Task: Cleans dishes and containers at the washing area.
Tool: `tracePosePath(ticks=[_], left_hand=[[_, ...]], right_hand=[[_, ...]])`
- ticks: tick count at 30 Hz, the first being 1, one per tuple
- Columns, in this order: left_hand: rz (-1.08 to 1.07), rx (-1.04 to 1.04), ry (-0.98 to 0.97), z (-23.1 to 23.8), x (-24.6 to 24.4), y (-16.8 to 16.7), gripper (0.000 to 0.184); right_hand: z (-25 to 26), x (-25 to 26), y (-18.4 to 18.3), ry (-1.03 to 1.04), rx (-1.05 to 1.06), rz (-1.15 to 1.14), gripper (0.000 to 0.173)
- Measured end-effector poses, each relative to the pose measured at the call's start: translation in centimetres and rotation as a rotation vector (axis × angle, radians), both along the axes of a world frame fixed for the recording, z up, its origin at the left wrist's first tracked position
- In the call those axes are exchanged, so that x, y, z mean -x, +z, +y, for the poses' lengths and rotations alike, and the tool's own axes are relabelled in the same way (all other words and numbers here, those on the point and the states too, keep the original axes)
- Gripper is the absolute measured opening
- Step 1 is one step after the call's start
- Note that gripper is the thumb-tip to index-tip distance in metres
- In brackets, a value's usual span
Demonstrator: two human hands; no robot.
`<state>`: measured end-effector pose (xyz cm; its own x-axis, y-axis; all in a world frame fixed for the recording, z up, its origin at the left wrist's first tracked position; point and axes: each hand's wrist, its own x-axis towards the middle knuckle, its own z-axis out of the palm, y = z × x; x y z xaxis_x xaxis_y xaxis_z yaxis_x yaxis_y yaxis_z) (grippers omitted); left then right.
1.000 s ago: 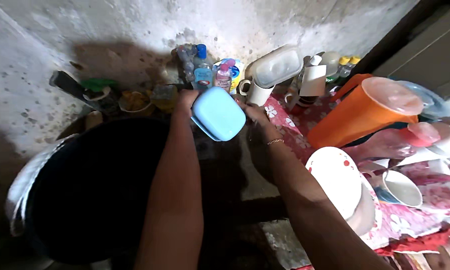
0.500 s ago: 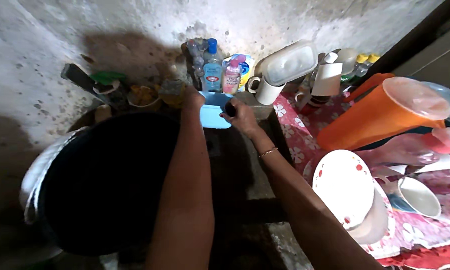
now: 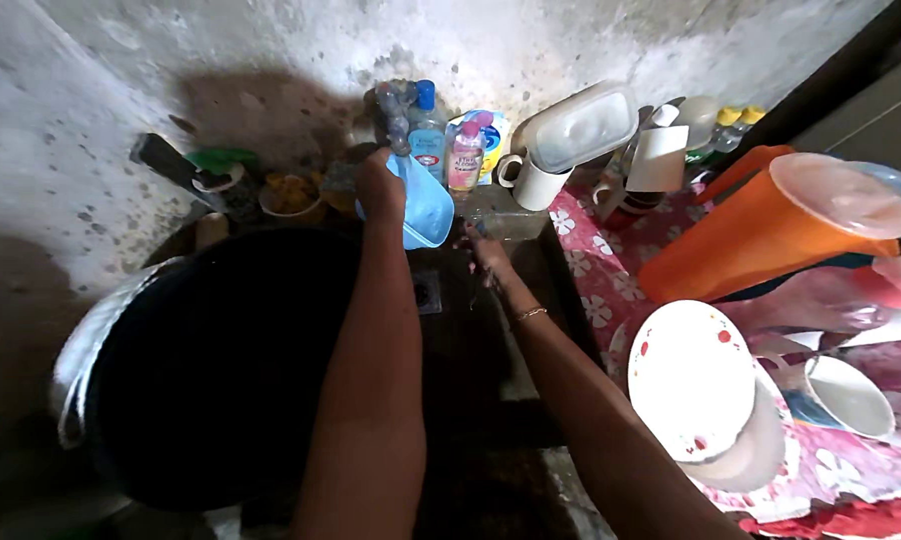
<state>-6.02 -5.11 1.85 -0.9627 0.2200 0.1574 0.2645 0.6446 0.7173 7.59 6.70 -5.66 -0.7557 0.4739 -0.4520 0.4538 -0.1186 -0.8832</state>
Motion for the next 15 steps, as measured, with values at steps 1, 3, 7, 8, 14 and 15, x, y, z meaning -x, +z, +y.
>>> tracePosePath(ticks=[1, 3, 7, 8, 14, 15], left_hand=[[0.006, 0.012, 0.003, 0.0, 0.0, 0.1, 0.048], [0.006, 0.038, 0.008, 0.1, -0.1, 0.2, 0.048], [-0.039, 0.06, 0.004, 0.0, -0.1, 0.6, 0.045], [-0.066, 0.042, -0.003, 0.0, -0.1, 0.6, 0.044], [-0.192, 0.085, -0.053, -0.1, 0.8, -1.2, 0.037], [-0.207, 0.132, -0.073, -0.1, 0.8, -1.4, 0.036]], right_hand=[[-0.4, 0.1, 0.2, 0.013, 0.044, -0.007, 0.051], [-0.9, 0.5, -0.4, 0.019, 0.099, 0.001, 0.05], [-0.5, 2.0, -2.1, -0.021, 0.319, 0.112, 0.042], [-0.6, 1.3, -1.5, -0.007, 0.375, 0.136, 0.046], [1.0, -0.3, 1.7, -0.007, 0.431, 0.195, 0.047], [1.3, -0.3, 2.5, -0.054, 0.294, 0.193, 0.039]])
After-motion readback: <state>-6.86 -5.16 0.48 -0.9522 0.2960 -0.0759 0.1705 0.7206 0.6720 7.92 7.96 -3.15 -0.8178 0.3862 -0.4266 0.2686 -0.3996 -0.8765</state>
